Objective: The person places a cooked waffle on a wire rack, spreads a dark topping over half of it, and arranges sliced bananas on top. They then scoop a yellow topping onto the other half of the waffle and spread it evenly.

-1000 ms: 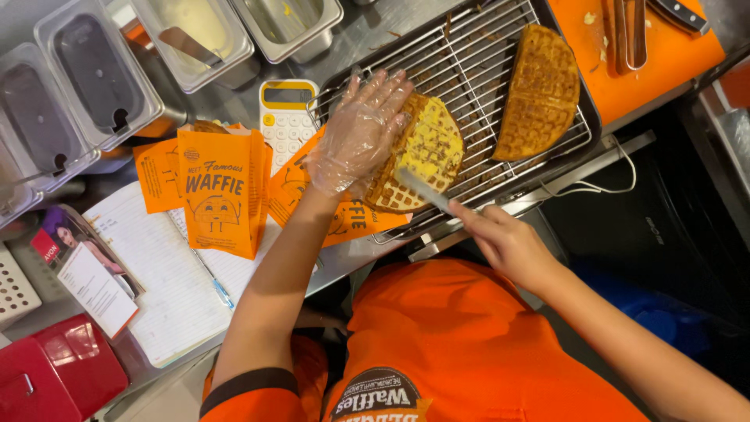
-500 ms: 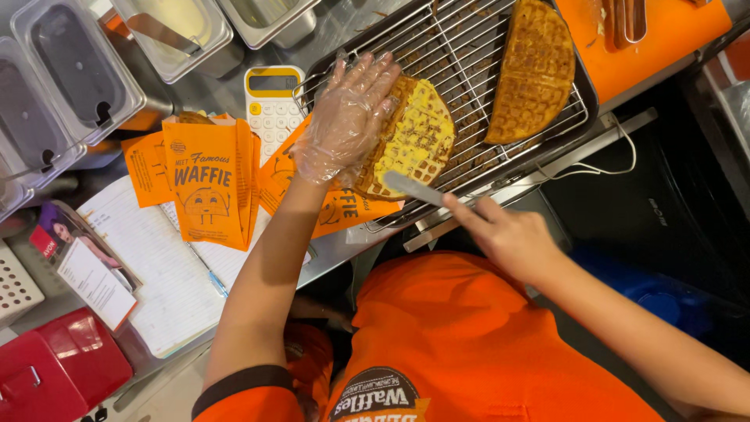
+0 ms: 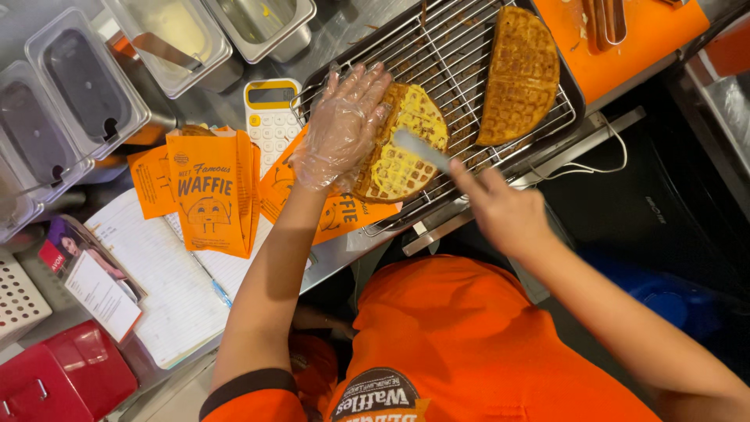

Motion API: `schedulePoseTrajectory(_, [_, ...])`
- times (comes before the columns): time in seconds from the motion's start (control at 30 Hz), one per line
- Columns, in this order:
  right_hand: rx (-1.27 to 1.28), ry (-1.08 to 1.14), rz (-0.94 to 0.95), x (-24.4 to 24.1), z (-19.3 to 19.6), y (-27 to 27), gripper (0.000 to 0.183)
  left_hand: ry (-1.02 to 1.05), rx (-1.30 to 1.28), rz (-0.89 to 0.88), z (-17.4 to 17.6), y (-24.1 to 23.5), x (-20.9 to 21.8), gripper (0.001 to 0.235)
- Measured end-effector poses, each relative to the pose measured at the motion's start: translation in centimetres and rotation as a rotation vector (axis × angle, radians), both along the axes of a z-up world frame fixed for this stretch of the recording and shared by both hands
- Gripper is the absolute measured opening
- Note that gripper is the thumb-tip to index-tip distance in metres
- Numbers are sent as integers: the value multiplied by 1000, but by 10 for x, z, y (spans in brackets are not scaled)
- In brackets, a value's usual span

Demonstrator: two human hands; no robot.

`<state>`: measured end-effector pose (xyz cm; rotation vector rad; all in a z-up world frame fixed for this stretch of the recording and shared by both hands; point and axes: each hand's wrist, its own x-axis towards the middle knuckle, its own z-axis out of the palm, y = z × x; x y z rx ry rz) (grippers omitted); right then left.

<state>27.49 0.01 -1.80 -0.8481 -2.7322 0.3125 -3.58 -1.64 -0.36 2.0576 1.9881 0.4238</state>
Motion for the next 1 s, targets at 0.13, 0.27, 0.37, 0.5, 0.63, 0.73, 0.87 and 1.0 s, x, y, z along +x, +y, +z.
schedulePoseTrajectory(0.13, [6,83,-102,7,4,8,58,0,17,12,-2,0,3,44])
schedulePoseTrajectory(0.27, [-20,117,87,7,8,-16,61,-11,14,25,-2,2,1,45])
schedulePoseTrajectory(0.37, [-22,-35,30,5,-1,-5,66,0,46,4,-3,1,2,45])
schedulePoseTrajectory(0.5, [16,-36,-110,2,-12,17,67,-22,27,29,-2,-1,3,44])
schedulePoseTrajectory(0.63, [-69,-58,-184,5,-8,2,65,-3,44,16,-2,0,4,44])
schedulePoseTrajectory(0.73, [-162,-21,-206,15,6,-16,61,7,31,19,-1,-1,3,45])
schedulePoseTrajectory(0.87, [-326,-1,-175,35,23,-40,62,-11,39,33,0,1,3,44])
schedulePoseTrajectory(1.0, [-397,170,-176,33,14,-56,60,-16,33,29,-1,-1,2,44])
